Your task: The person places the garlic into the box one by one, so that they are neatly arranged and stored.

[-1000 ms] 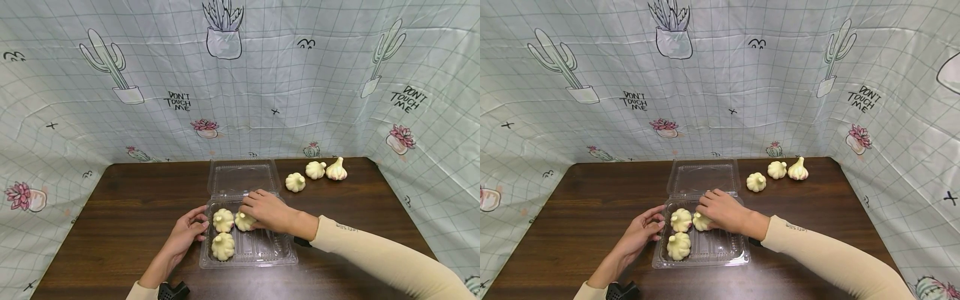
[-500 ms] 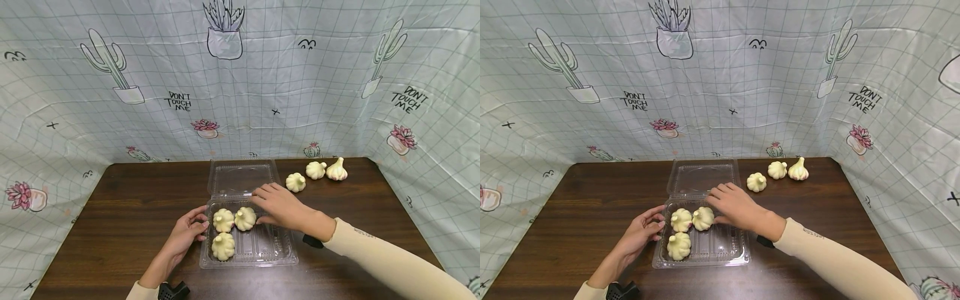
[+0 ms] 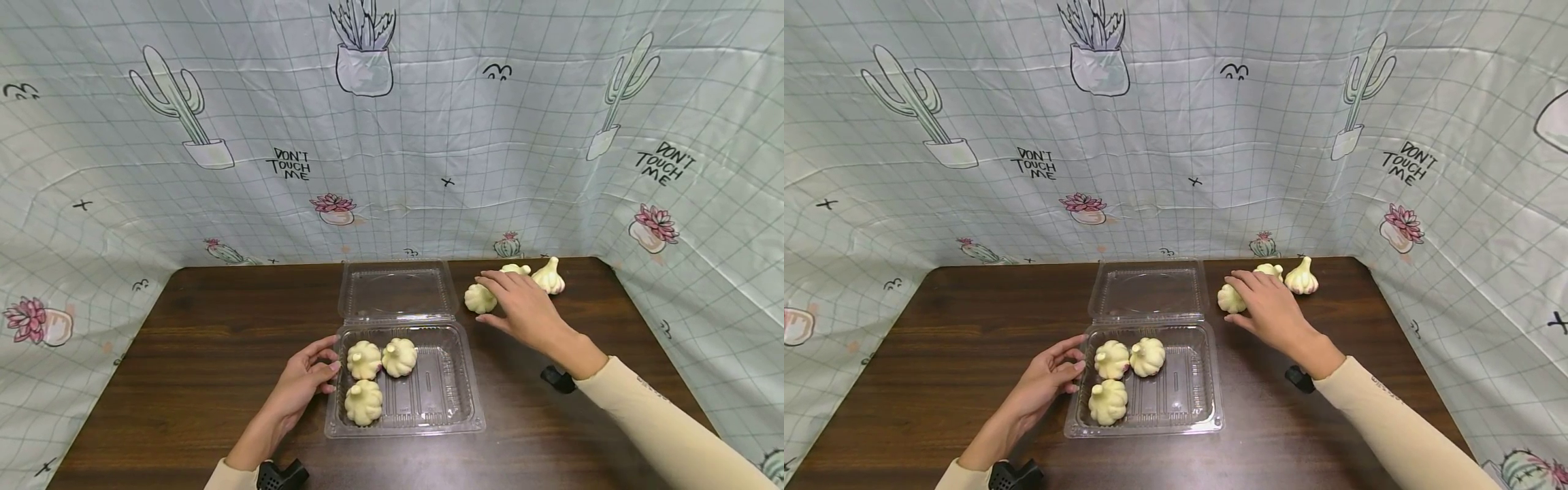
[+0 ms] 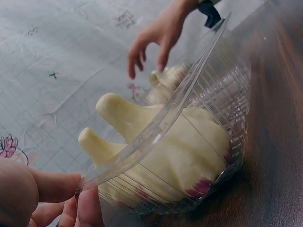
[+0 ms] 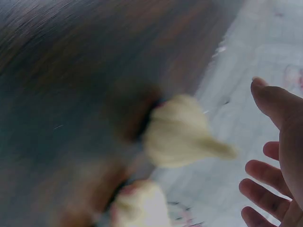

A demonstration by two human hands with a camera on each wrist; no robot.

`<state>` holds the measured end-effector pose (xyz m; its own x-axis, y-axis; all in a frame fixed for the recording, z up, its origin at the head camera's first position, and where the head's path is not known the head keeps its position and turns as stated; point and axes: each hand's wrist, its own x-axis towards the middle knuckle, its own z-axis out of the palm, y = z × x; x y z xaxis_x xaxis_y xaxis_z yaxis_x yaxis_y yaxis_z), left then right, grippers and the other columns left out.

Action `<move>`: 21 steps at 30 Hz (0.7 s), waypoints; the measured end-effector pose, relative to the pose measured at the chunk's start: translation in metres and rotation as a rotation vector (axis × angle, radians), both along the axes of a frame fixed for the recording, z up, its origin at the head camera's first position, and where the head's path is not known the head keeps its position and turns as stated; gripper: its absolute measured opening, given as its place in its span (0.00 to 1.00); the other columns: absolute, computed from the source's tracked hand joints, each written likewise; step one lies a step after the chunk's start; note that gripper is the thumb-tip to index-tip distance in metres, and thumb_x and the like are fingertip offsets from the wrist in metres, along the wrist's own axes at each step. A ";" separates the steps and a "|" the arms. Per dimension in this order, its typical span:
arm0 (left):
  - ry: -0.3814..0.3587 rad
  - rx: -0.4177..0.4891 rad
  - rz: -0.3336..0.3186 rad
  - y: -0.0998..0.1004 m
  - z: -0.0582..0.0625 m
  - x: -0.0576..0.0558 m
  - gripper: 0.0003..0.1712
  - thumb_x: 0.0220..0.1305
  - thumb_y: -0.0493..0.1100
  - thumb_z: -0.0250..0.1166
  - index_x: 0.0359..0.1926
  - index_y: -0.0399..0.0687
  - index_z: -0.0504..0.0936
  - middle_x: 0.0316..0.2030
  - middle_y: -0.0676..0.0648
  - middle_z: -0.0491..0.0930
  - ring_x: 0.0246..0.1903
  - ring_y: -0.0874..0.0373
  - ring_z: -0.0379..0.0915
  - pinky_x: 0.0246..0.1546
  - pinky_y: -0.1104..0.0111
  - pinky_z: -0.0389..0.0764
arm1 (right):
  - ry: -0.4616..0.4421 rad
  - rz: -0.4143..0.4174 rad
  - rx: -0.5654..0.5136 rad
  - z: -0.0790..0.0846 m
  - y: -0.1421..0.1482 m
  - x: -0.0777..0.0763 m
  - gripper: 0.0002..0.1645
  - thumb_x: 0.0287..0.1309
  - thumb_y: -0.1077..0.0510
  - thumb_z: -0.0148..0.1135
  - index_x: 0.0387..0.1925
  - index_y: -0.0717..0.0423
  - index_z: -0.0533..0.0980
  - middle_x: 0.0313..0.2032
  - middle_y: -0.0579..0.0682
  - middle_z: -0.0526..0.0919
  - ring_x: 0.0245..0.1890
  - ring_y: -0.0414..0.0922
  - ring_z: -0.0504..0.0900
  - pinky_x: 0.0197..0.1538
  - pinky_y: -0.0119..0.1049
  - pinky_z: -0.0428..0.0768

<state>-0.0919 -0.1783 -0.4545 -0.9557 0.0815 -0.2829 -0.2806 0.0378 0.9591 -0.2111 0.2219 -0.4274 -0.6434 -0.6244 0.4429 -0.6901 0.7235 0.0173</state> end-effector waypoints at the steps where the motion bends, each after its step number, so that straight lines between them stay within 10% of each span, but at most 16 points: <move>1: -0.001 -0.002 0.001 0.000 0.000 0.000 0.32 0.76 0.29 0.59 0.77 0.33 0.64 0.49 0.45 0.72 0.34 0.64 0.72 0.33 0.74 0.81 | -0.002 -0.011 0.005 -0.003 0.003 -0.001 0.43 0.51 0.47 0.83 0.62 0.67 0.78 0.59 0.64 0.82 0.57 0.64 0.81 0.60 0.60 0.79; 21: -0.019 -0.017 0.017 0.001 0.002 -0.001 0.31 0.76 0.28 0.58 0.77 0.36 0.67 0.49 0.45 0.73 0.36 0.62 0.73 0.34 0.73 0.81 | -0.007 -0.044 0.027 -0.031 0.017 -0.014 0.37 0.50 0.51 0.84 0.56 0.67 0.79 0.51 0.62 0.85 0.50 0.61 0.82 0.56 0.57 0.80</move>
<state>-0.0928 -0.1774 -0.4529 -0.9512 0.0608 -0.3026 -0.3000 0.0488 0.9527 -0.2252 0.2394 -0.4583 -0.6737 -0.6069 0.4218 -0.6577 0.7526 0.0323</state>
